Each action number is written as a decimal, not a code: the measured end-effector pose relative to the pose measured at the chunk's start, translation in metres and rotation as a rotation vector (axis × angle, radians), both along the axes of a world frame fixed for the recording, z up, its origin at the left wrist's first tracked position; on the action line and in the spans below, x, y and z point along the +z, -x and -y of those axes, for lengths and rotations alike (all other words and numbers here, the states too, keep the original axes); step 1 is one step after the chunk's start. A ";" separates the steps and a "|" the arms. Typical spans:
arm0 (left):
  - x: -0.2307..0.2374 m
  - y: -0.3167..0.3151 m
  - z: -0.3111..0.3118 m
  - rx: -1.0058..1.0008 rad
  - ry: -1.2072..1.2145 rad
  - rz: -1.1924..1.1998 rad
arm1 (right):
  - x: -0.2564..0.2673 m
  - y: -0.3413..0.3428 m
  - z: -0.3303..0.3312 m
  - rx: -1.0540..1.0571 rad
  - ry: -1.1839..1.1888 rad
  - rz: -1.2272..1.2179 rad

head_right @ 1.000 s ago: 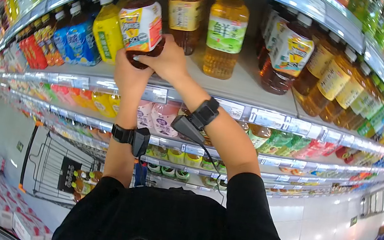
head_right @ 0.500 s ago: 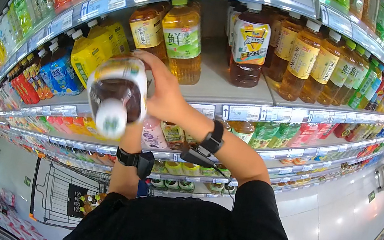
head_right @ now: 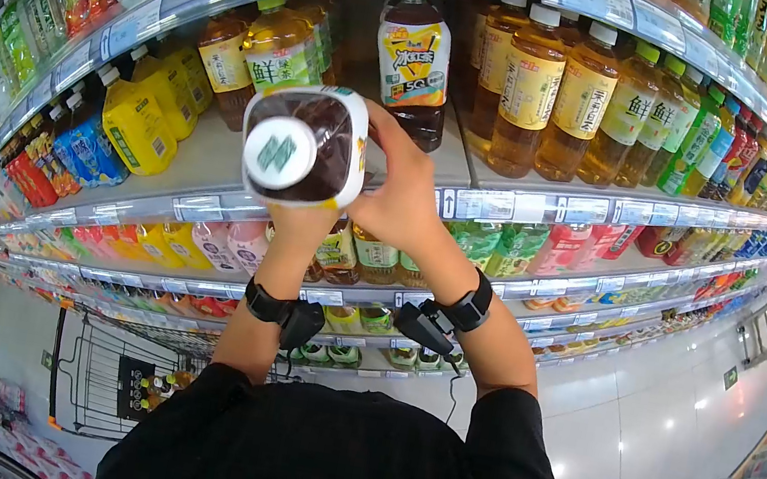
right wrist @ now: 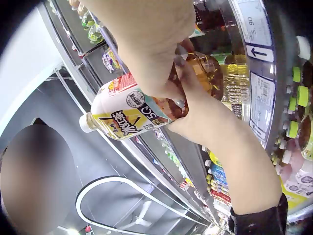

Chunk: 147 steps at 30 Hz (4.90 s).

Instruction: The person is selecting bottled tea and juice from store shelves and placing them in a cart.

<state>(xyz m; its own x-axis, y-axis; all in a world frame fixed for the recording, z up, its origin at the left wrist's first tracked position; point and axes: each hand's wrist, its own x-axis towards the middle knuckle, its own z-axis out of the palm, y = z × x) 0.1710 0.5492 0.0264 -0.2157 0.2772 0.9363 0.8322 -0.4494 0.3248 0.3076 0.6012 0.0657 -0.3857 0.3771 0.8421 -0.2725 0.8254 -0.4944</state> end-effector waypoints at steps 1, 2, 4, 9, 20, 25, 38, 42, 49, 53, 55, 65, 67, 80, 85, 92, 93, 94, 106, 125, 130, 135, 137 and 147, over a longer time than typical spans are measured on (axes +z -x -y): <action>0.010 -0.008 0.001 -0.039 -0.034 -0.006 | -0.003 0.000 -0.004 -0.022 0.001 -0.020; 0.009 -0.012 -0.001 -0.015 -0.027 0.018 | -0.006 -0.001 -0.010 -0.029 0.014 0.012; -0.003 -0.012 -0.007 0.038 -0.020 0.052 | -0.004 -0.004 -0.016 -0.002 0.058 0.071; -0.005 -0.017 -0.014 0.084 0.020 0.260 | 0.004 -0.002 -0.023 -0.108 -0.040 0.093; 0.011 -0.009 -0.020 0.255 0.176 0.213 | 0.011 0.015 -0.036 -0.139 0.097 0.296; 0.002 -0.004 -0.024 0.268 0.174 0.177 | -0.001 0.021 -0.039 -0.196 0.030 0.268; 0.004 0.001 -0.022 0.320 0.251 0.072 | -0.015 0.033 -0.038 -0.558 -0.131 0.167; 0.004 0.002 -0.018 0.489 0.243 -0.097 | -0.019 0.034 -0.043 -0.575 -0.138 0.098; 0.007 0.003 -0.019 0.312 0.200 0.030 | -0.003 0.014 -0.063 -0.677 -0.100 -0.076; 0.002 0.005 -0.022 0.327 0.200 0.014 | -0.017 0.015 -0.090 -0.567 0.033 0.013; 0.002 0.005 -0.022 0.368 0.195 -0.031 | -0.017 0.016 -0.090 -0.361 0.184 0.090; 0.006 0.005 -0.021 0.303 0.197 0.021 | -0.016 0.014 -0.096 -0.389 0.189 0.178; 0.008 0.003 -0.023 0.357 0.193 -0.020 | -0.014 0.015 -0.095 -0.399 0.194 0.174; 0.013 -0.012 -0.011 0.426 0.397 -0.104 | -0.019 0.011 -0.093 -0.510 0.143 0.154; 0.010 -0.038 0.005 0.267 0.416 -0.202 | -0.022 0.009 -0.100 -0.373 0.182 0.131; -0.008 -0.041 -0.011 0.360 0.524 -0.357 | -0.016 0.008 -0.093 -0.378 0.228 0.233; -0.009 -0.043 -0.012 0.380 0.541 -0.352 | -0.016 0.008 -0.092 -0.388 0.222 0.229; -0.010 -0.045 -0.015 0.399 0.558 -0.345 | -0.016 0.008 -0.093 -0.409 0.215 0.231; 0.003 -0.026 -0.036 0.467 0.648 -0.339 | -0.016 0.009 -0.090 -0.478 0.196 0.210; 0.092 0.003 -0.038 0.508 0.353 -0.269 | -0.018 0.011 -0.089 -0.466 0.164 0.207; 0.107 0.008 -0.046 0.733 0.463 -0.497 | -0.022 0.011 -0.092 -0.479 0.136 0.205; 0.101 0.009 -0.059 0.898 0.476 -0.618 | -0.020 0.010 -0.091 -0.482 0.134 0.200; 0.114 -0.002 -0.052 0.878 0.608 -0.594 | -0.020 0.009 -0.091 -0.481 0.149 0.208; 0.094 0.020 -0.105 1.075 0.284 -0.736 | -0.025 0.008 -0.093 -0.531 0.091 0.220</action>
<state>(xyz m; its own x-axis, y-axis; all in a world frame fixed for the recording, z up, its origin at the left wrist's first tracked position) 0.1505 0.6538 0.1205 0.0790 0.4927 0.8666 0.7488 0.5446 -0.3778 0.2992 0.6940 0.0410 -0.2859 0.6336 0.7189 0.2842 0.7725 -0.5678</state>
